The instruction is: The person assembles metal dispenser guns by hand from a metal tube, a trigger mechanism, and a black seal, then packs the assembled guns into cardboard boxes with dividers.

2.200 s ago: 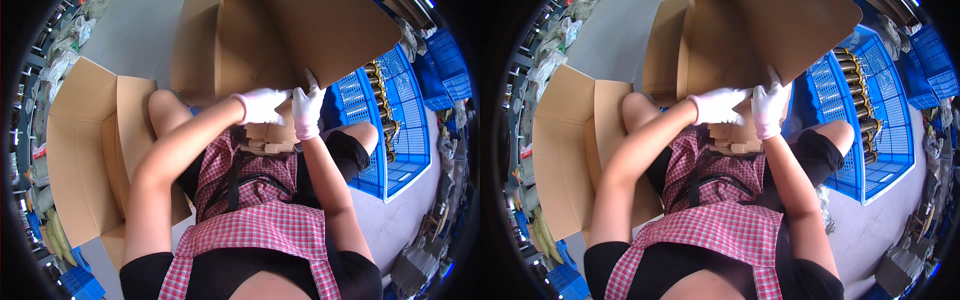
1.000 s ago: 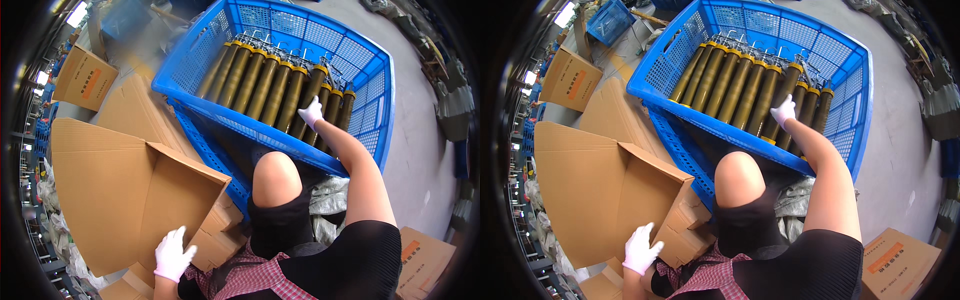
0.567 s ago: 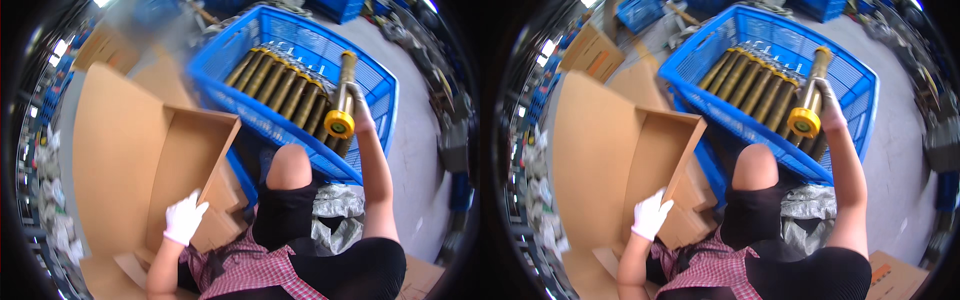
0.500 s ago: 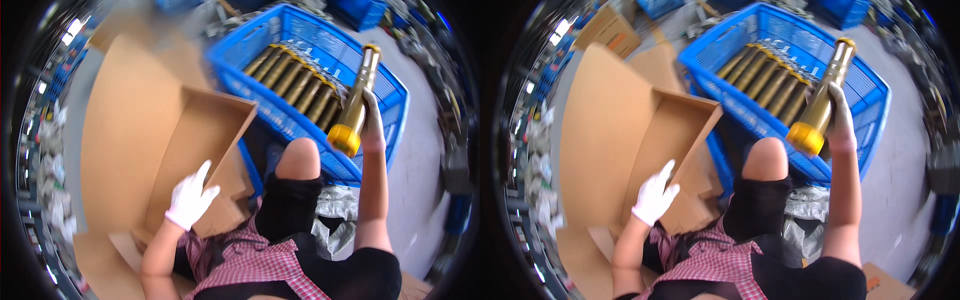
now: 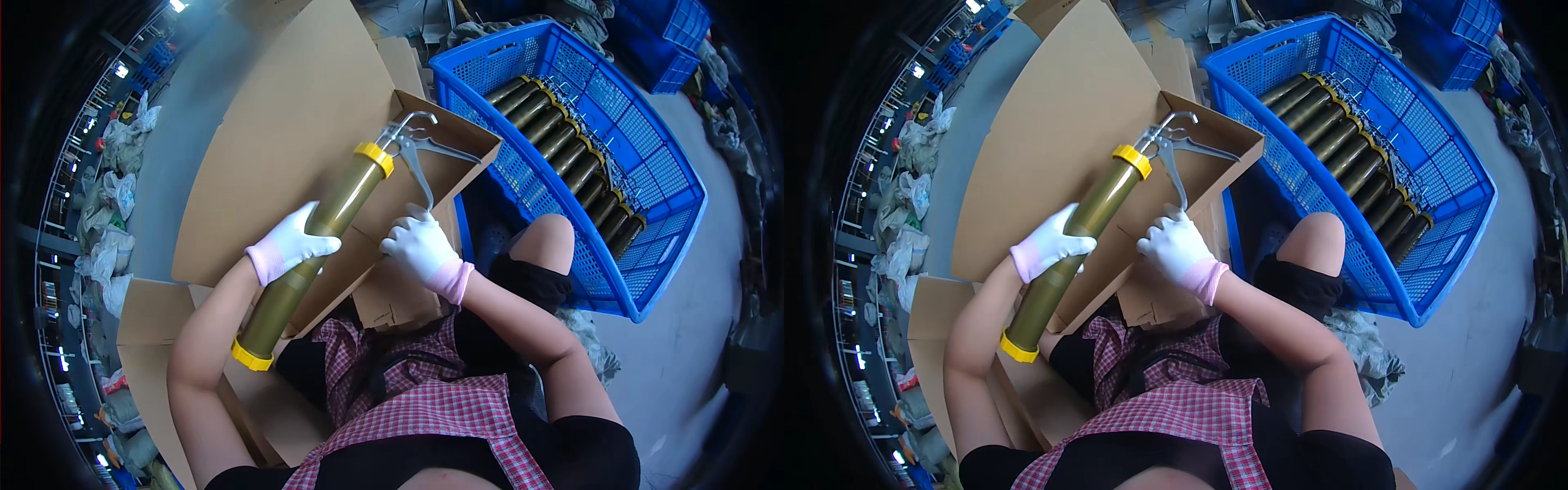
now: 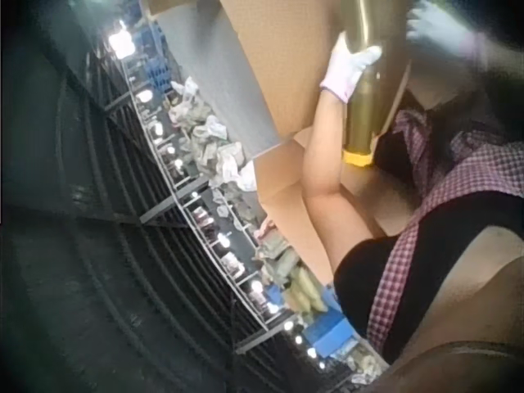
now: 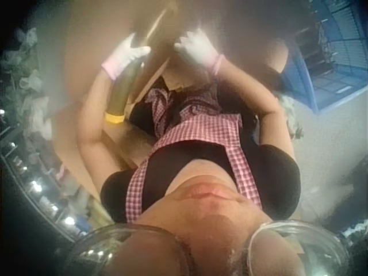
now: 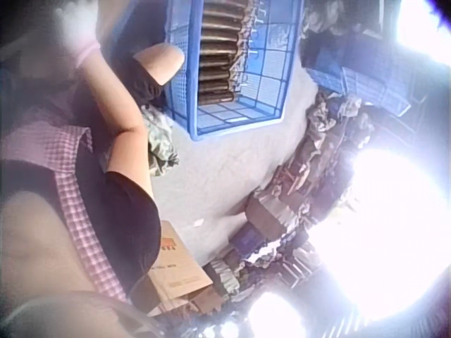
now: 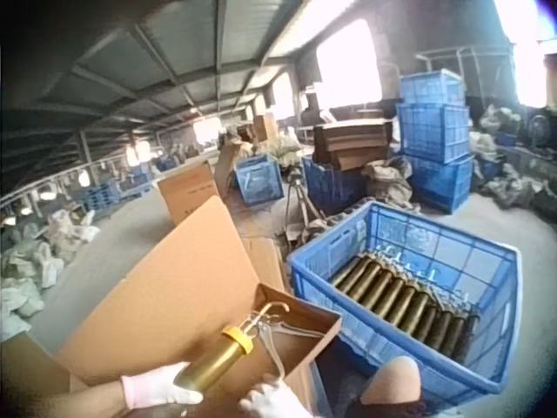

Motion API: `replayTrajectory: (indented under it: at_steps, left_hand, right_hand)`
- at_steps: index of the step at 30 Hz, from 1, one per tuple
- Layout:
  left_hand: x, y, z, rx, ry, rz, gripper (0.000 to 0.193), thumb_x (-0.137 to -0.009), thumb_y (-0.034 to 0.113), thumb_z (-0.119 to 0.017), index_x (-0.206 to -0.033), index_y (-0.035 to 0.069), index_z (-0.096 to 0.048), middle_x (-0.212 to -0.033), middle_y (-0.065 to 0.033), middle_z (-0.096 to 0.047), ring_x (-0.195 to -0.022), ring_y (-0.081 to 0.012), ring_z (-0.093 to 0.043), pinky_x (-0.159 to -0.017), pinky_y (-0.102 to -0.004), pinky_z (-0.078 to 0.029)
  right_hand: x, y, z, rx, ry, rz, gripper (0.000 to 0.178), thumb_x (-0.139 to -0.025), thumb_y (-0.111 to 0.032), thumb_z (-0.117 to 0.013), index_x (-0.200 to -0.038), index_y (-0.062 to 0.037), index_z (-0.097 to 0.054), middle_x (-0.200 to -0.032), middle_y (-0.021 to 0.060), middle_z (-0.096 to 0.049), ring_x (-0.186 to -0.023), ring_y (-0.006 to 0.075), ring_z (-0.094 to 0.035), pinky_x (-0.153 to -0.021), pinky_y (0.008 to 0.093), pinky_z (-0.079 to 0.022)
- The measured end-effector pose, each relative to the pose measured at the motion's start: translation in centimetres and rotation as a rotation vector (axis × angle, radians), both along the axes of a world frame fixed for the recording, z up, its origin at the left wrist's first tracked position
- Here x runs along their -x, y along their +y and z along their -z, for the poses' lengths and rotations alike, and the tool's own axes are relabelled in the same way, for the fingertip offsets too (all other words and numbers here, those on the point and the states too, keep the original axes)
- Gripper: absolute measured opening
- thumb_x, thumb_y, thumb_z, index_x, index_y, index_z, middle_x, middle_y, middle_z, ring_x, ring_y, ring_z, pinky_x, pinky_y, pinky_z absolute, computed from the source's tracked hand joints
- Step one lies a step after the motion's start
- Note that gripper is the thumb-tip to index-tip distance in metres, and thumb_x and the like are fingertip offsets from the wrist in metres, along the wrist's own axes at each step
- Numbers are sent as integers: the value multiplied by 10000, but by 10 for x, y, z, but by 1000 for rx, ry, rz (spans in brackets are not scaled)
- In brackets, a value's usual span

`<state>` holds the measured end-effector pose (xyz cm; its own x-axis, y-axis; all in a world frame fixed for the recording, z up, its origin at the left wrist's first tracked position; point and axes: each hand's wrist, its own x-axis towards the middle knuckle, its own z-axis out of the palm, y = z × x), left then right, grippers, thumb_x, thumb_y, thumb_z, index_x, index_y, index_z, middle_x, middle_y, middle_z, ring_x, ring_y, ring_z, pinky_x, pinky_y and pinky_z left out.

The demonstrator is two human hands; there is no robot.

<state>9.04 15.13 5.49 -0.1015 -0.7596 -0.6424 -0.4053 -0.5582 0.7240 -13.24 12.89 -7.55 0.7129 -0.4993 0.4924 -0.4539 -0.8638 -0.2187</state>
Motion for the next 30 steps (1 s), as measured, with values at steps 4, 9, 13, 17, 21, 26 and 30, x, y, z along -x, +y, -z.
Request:
replayTrajectory:
  at_steps: [4, 9, 13, 17, 21, 26, 30]
  left_hand:
    - [-18, -47, 49, 90, -109, 123, 572, -795, 179, -709, -1261, 61, -398, -837, -55, -525, -623, -137, -569, -553, -299, -522]
    - [-29, -38, 60, 613, -1174, 450, 820, -703, 212, -792, -1406, 98, -385, -1318, -155, -486, -1172, -350, -494, -1015, -425, -416]
    - [-19, -7, 71, 823, -1299, 679, 831, -666, 64, -776, -1404, 106, -394, -1464, -162, -353, -1322, -356, -374, -1080, -465, -337]
    - [-72, 33, 85, 670, -1212, 176, 850, -636, 58, -735, -1399, -2, -364, -1400, -221, -416, -1280, -389, -415, -1088, -463, -327]
    - [-141, 87, 96, 375, -1200, 64, 906, -621, 58, -756, -1420, -1, -333, -1380, -224, -435, -1296, -384, -391, -1100, -451, -307]
    - [-114, 65, 68, 199, -1131, 342, 1160, -554, -8, -825, -1491, 38, -144, -1429, -217, -386, -1313, -391, -376, -1115, -419, -307]
    - [-140, 65, 56, 67, -1065, 414, 1284, -510, 23, -868, -1503, 54, -55, -1447, -221, -368, -1315, -393, -379, -1110, -419, -320]
  right_hand:
    - [-2, -1, 15, 2, -87, -67, 41, -716, -154, -592, -692, -136, -563, -689, 33, -548, -733, 205, -582, -841, 342, -454]
    - [74, -20, -45, 5, -313, 119, 233, -663, -149, -658, -890, -98, -659, -834, 96, -632, -910, 288, -620, -858, 402, -491]
    - [263, -113, 17, -130, -404, 897, 244, -804, -146, -603, -1021, -54, -666, -1000, 184, -653, -954, 353, -619, -827, 438, -503]
    - [400, -140, 167, -1031, -14, 1322, 808, -831, -531, -613, -1376, 23, -393, -1246, 260, -556, -1046, 348, -602, -897, 414, -484]
    - [328, -164, 248, -1318, -350, 1351, 1185, -763, -621, -688, -1486, 31, -13, -1388, 262, -424, -1236, 337, -483, -1032, 393, -397]
    - [339, -160, 279, -1126, -713, 1327, 1049, -706, -326, -821, -1441, -6, -144, -1321, 231, -483, -1212, 330, -502, -1030, 371, -402]
    - [367, -153, 142, -1302, -880, 1195, 530, -762, -342, -681, -1142, -17, -506, -993, 134, -593, -949, 225, -585, -798, 393, -485]
